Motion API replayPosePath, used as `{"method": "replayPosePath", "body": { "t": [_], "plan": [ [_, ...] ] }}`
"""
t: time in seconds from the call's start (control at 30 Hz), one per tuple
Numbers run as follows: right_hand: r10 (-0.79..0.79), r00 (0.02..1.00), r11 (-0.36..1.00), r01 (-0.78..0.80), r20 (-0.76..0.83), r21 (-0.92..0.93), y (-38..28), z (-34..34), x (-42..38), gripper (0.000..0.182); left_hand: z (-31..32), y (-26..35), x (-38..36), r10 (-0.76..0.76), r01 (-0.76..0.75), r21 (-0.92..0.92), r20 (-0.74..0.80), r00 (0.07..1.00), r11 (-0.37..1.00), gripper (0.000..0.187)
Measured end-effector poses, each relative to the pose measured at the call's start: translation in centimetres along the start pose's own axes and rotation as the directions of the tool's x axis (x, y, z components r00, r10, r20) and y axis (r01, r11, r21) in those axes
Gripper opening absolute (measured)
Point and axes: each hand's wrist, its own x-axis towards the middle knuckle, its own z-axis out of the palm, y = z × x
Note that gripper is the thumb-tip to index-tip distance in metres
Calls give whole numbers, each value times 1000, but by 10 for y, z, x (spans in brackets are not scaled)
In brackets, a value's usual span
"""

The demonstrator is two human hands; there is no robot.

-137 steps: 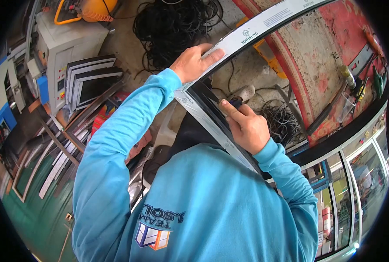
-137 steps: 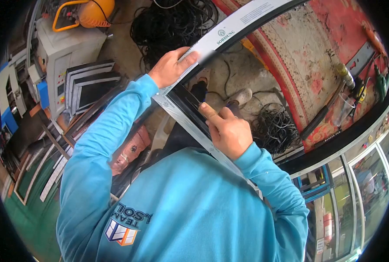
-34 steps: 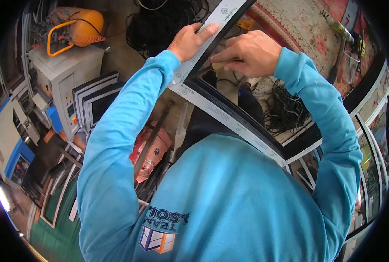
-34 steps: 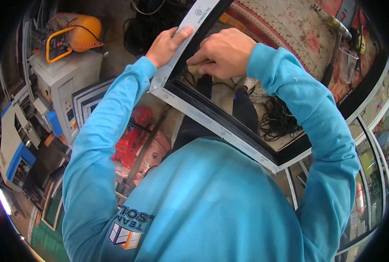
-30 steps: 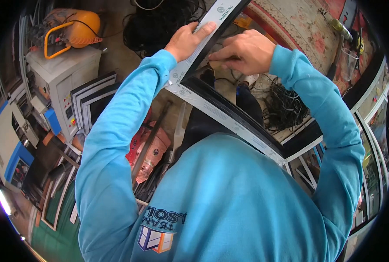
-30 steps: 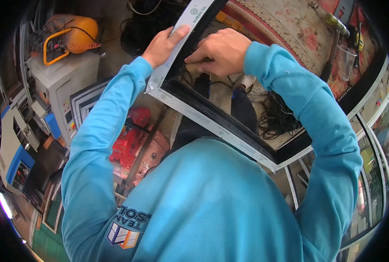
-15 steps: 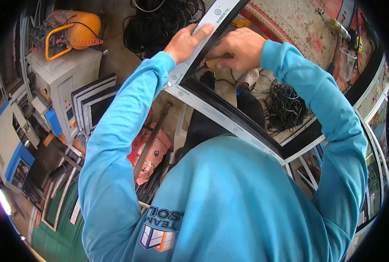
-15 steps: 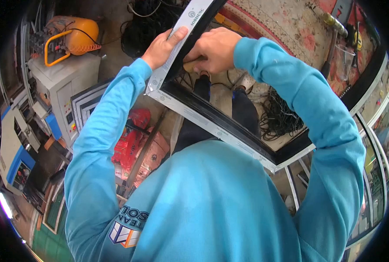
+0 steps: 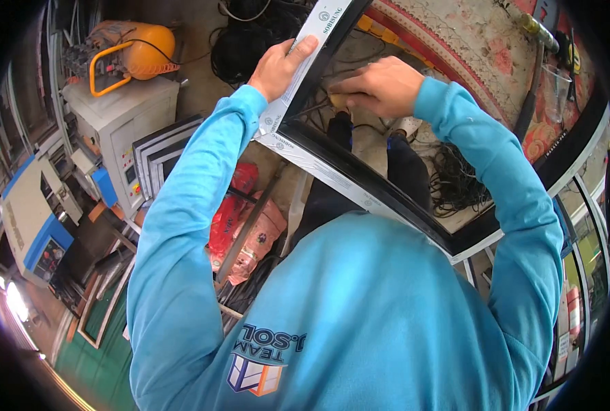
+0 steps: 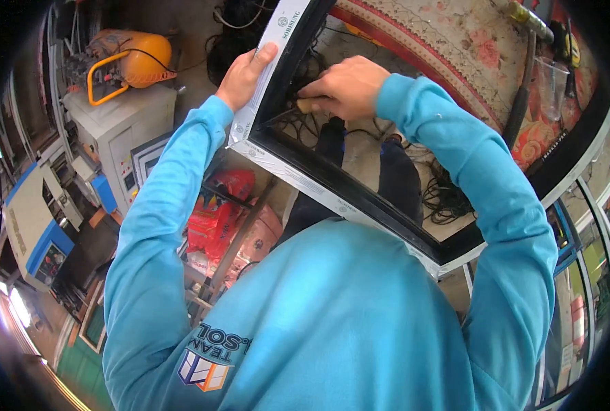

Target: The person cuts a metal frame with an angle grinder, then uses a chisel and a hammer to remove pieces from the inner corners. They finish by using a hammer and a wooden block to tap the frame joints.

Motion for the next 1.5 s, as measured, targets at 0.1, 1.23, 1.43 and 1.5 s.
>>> {"method": "replayPosePath", "body": {
  "t": [0.1,1.23,1.43,1.5],
  "plan": [
    [72,997,978,-76,27,192,-9,-3,-22,41,-1,3,-3,1,0,22,-22,1000,1000,90],
    [267,953,697,-293,142,654,-73,72,-30,43,0,3,-2,-26,24,-46,-65,998,999,80],
    [244,969,498,-91,-38,862,-65,108,-29,42,2,2,-3,-38,36,-32,-64,997,999,85],
    [232,951,174,-250,207,953,-59,98,-38,42,2,0,-3,-34,32,-26,-77,996,999,86]
  ]
}}
